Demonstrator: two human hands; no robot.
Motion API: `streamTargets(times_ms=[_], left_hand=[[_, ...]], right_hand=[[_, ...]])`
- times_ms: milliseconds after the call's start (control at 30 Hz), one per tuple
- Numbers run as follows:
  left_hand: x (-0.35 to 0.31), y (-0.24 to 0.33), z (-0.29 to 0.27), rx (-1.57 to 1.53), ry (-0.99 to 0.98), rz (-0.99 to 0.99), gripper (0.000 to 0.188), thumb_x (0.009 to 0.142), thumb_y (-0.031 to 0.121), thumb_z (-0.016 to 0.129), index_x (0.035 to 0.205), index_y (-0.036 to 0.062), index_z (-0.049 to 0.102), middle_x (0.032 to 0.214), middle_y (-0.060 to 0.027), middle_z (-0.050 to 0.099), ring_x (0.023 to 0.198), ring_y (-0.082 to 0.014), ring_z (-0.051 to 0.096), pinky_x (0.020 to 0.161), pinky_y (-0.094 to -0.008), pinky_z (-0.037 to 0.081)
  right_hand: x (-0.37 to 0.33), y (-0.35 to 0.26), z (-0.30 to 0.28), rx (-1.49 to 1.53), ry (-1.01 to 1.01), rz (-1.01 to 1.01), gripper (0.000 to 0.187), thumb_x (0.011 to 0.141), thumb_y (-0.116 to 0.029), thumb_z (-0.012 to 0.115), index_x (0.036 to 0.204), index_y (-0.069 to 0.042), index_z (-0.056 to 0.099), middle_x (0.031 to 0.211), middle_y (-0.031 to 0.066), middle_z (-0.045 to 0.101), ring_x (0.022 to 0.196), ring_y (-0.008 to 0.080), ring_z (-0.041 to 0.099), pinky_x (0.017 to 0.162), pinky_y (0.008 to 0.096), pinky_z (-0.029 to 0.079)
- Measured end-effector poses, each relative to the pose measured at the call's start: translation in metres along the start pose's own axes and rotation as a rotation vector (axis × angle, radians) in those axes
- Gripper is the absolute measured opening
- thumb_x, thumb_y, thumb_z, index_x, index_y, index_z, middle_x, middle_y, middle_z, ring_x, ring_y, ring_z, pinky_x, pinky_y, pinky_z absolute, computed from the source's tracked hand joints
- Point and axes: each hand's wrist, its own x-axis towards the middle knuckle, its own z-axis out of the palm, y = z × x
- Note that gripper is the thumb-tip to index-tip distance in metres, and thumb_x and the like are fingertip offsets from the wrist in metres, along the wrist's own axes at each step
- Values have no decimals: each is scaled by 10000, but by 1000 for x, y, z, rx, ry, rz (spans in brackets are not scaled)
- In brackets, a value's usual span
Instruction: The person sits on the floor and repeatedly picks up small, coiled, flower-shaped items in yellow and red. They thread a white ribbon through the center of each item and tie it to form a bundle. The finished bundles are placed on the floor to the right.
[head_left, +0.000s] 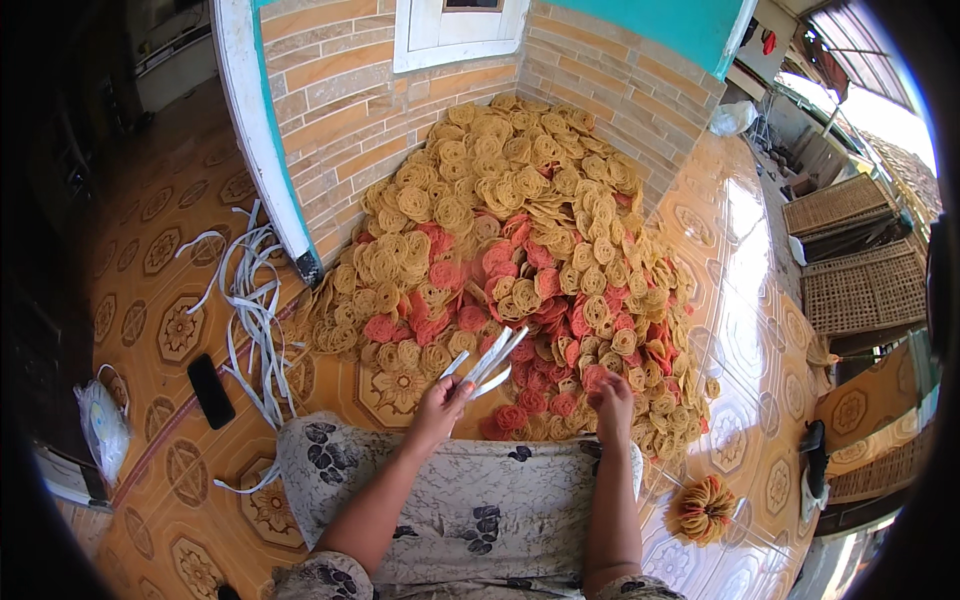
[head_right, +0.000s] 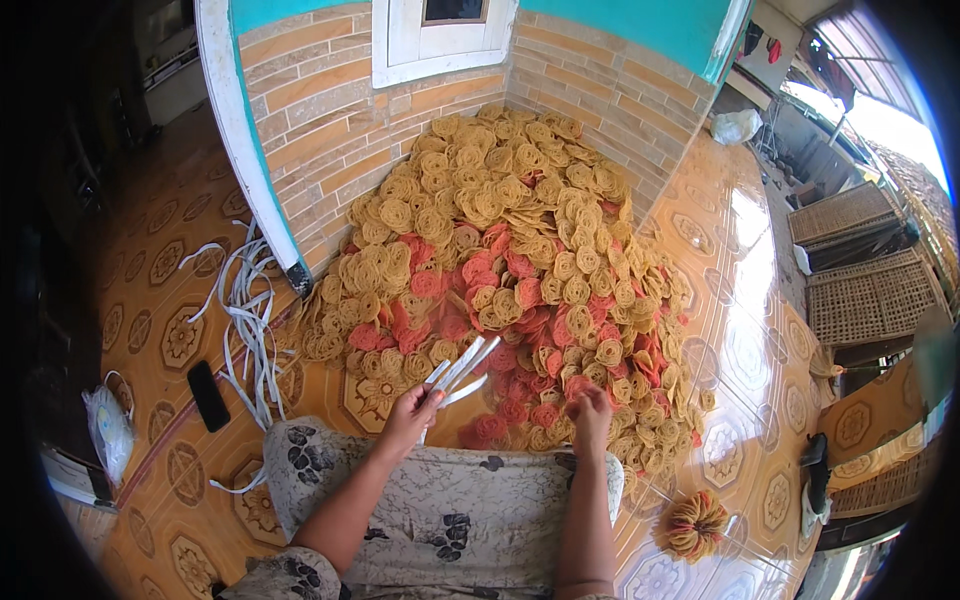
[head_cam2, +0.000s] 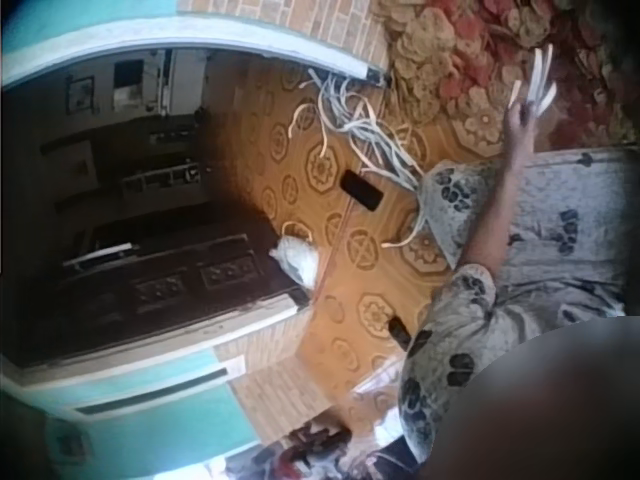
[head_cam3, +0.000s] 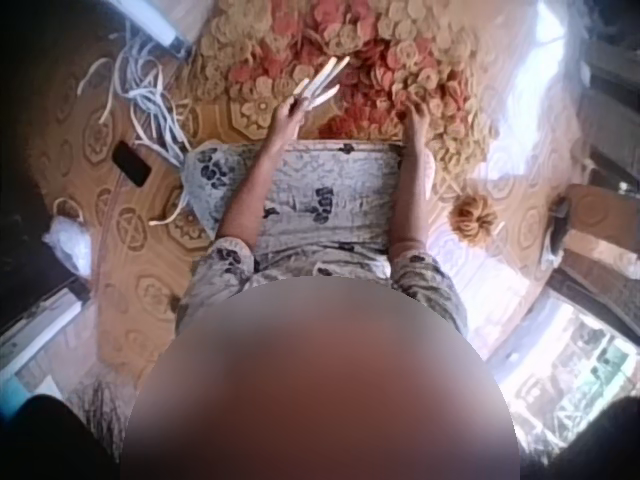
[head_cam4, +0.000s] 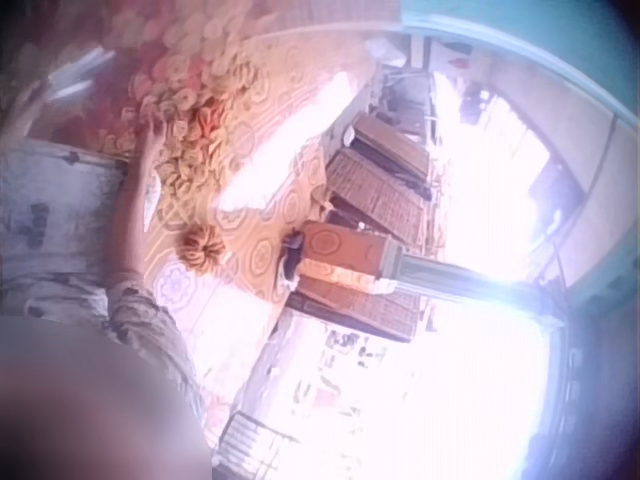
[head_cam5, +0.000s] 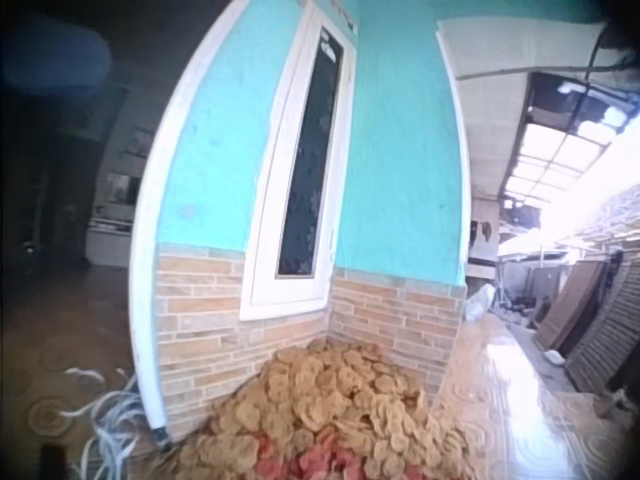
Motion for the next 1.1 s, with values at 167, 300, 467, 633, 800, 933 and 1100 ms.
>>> streamTargets(times_ms=[167, 300, 467, 633, 800, 933, 1100], left_hand=[[1, -9, 15, 40, 34, 26, 167, 930, 117, 664, 1033, 63, 543, 842, 68, 522, 682, 10, 450, 548, -168, 347], [-5, -16, 12, 172, -2, -29, 161, 949, 190, 648, 1018, 80, 553, 808, 74, 505, 659, 8, 417, 539, -183, 350], [2, -24, 8, 217, -4, -107, 167, 994, 239, 572, 1019, 74, 558, 798, 57, 518, 700, -23, 469, 619, -200, 404], [9, -23, 16, -305, 132, 82, 183, 1015, 222, 509, 1049, 50, 560, 869, -25, 636, 1048, -164, 639, 953, -324, 493], [9, 40, -70, -764, 480, 375, 143, 1018, 237, 496, 978, 101, 511, 654, 25, 490, 593, -87, 523, 617, -275, 505], [-45, 122, -220, -314, 730, 767, 158, 1019, 248, 506, 925, 132, 454, 667, 54, 397, 515, -35, 313, 410, -202, 270], [-143, 205, -371, 719, 1303, 901, 266, 1048, 299, 435, 915, 69, 450, 676, -29, 406, 572, -128, 361, 532, -295, 335]], right_hand=[[-38, 30, 66, -315, -988, -25, 343, 954, -243, 634, 1198, -2, 628, 981, 57, 670, 811, 127, 605, 758, 284, 505], [-54, 21, 99, -152, -846, -95, 308, 956, -251, 635, 1131, 3, 645, 944, 27, 660, 782, 101, 590, 742, 264, 492], [-53, 21, 98, -72, -720, 9, 209, 948, -202, 644, 1012, -5, 671, 828, -8, 635, 723, 65, 552, 679, 230, 444], [-58, 25, 104, 104, -597, 64, 180, 954, -184, 630, 941, -7, 656, 793, -1, 612, 706, 74, 532, 659, 225, 422], [-29, 8, 72, 625, -327, 80, 144, 970, -152, 585, 866, -53, 571, 755, 16, 579, 683, 103, 540, 651, 257, 466], [25, -1, -27, 741, 50, -79, 106, 976, -129, 565, 895, -66, 537, 776, 32, 564, 641, 112, 525, 593, 263, 466], [38, -16, -162, 734, 516, -333, 141, 982, -147, 570, 874, -55, 561, 763, 23, 569, 606, 107, 509, 530, 227, 428]])
